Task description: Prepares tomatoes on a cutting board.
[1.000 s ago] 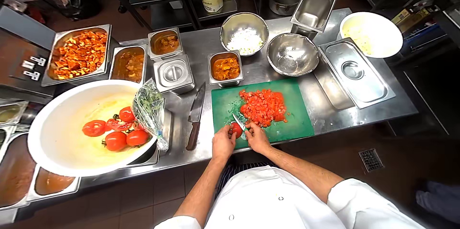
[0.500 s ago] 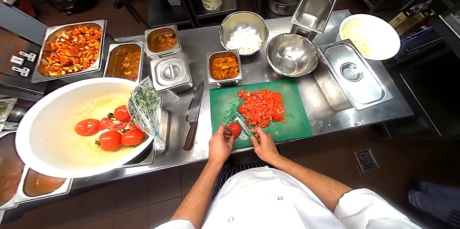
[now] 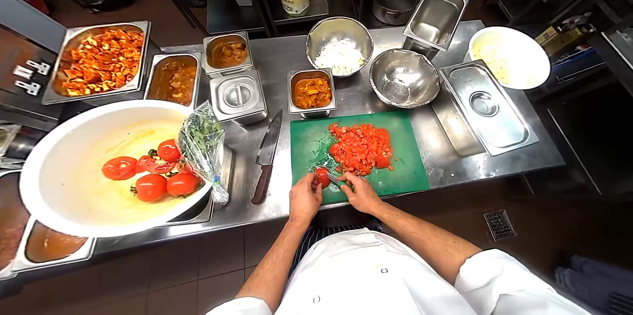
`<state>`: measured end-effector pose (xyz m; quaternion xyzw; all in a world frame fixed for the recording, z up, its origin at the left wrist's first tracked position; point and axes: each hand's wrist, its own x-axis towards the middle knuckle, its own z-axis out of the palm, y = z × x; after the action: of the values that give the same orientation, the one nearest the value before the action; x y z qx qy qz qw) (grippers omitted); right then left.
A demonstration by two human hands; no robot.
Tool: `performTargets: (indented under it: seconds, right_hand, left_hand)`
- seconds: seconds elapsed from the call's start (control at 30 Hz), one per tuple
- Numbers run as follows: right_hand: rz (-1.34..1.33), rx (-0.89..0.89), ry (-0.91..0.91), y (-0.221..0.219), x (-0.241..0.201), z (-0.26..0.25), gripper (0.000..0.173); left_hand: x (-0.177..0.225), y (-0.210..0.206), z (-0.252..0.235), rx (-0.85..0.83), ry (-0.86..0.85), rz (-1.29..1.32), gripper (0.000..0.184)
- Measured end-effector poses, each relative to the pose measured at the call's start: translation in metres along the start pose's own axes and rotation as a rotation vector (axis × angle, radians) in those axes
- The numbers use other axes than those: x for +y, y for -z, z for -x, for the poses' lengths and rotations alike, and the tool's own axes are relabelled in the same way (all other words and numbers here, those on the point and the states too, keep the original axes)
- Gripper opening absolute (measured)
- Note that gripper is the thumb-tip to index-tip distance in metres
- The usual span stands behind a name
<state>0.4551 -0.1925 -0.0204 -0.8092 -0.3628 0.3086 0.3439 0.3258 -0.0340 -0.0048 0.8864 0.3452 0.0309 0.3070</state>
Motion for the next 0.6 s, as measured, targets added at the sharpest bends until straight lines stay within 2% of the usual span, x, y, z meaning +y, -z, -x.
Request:
performTargets:
  seconds: [0.17, 0.4, 0.53, 0.6]
  right_hand:
    - [0.109, -0.012, 0.110, 0.000, -0.008, -0.015, 0.022]
    - [0.419, -0.127, 0.129, 0.006, -0.027, -0.016, 0.024]
    - [0.462, -0.082, 0.139, 0.007, -0.007, 0.018, 0.027]
    - [0.480, -0.057, 0.139, 0.015, 0.013, 0.043, 0.030]
  left_hand:
    - [0.001, 0.001, 0.002, -0.001, 0.012, 0.015, 0.021]
    - [0.002, -0.002, 0.002, 0.025, 0.026, -0.010, 0.023]
    - [0.001, 0.000, -0.001, 0.036, 0.055, -0.025, 0.025]
    - [0.000, 0.000, -0.003, 0.027, 0.067, -0.002, 0.037]
